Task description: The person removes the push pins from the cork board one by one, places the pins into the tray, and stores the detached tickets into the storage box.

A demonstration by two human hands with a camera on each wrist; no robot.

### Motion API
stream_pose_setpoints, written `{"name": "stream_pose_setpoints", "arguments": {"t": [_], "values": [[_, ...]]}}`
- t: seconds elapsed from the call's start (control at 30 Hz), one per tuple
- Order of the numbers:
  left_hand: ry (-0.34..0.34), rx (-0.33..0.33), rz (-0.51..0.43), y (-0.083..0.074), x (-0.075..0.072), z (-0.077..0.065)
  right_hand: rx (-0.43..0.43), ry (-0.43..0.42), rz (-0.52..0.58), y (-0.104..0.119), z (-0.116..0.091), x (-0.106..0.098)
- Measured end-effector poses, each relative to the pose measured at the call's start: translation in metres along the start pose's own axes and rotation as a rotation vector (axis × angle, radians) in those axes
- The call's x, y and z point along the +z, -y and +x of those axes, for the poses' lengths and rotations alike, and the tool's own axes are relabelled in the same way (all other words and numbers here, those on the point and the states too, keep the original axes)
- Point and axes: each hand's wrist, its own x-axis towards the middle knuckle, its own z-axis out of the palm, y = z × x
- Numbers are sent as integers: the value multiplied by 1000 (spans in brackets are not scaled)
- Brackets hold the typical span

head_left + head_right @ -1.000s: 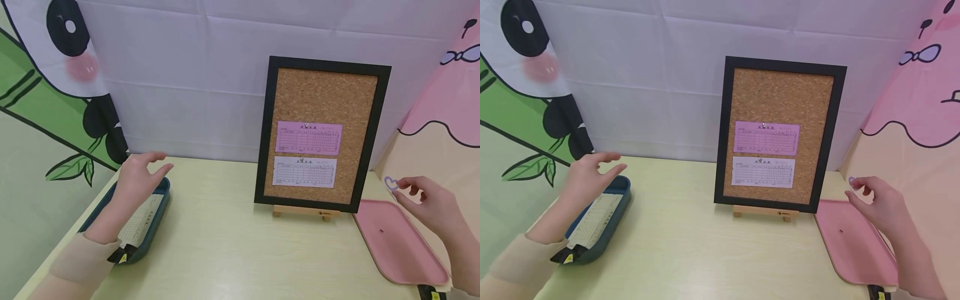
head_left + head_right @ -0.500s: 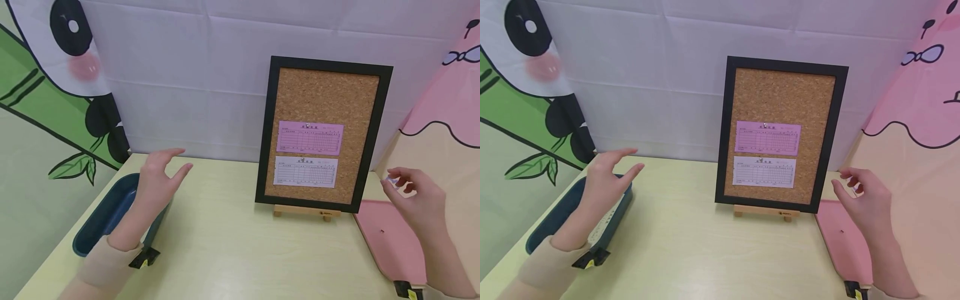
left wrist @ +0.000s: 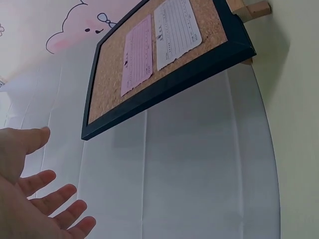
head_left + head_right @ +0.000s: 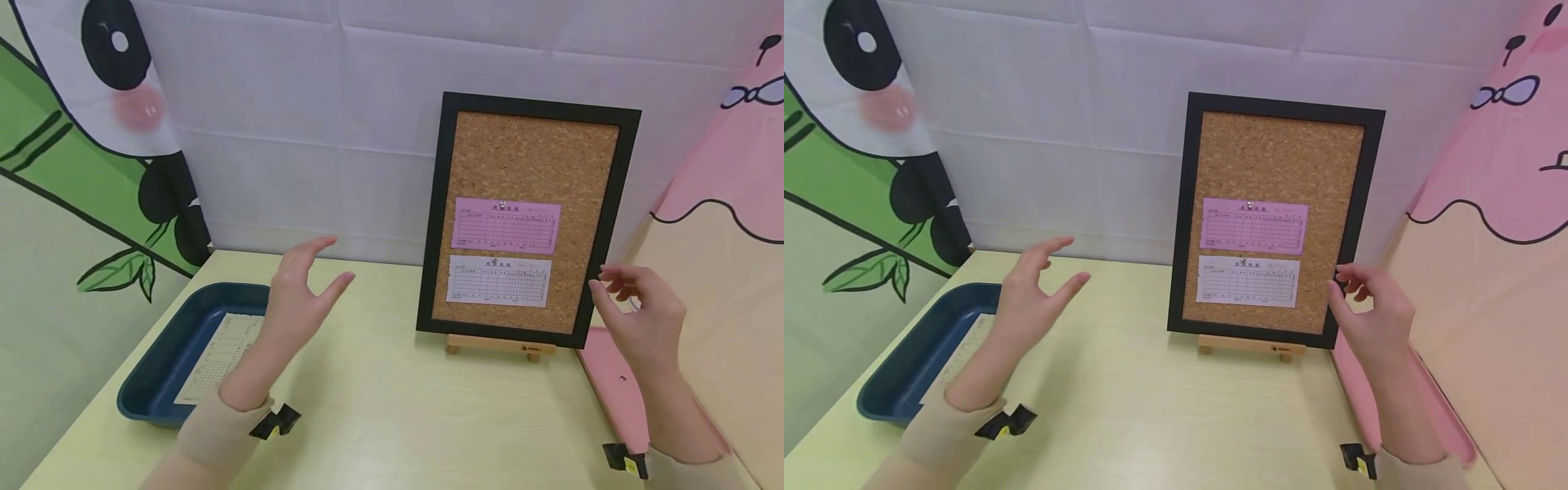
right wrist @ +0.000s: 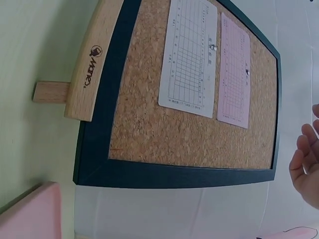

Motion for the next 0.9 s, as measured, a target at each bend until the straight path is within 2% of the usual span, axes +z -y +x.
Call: {"name": "stream_pose_setpoints", "arguments": {"t": [0.17,0.33,0.5,0.73,0.9], "values": [[24,20,-52,-3,14,-1,-63,-40,58,0,0,16],[52,8,-95,-2,31,0,-96,-36,99,3,0,29],[79,-19,-139,-2,48,2,-81,-31,120,6,1,38],[113,-29,-204,-5,70,4,-62,-28,176,-3,5,53],[137,-42,-226,-8,86,8,-34,7,200,-6,10,62]]}}
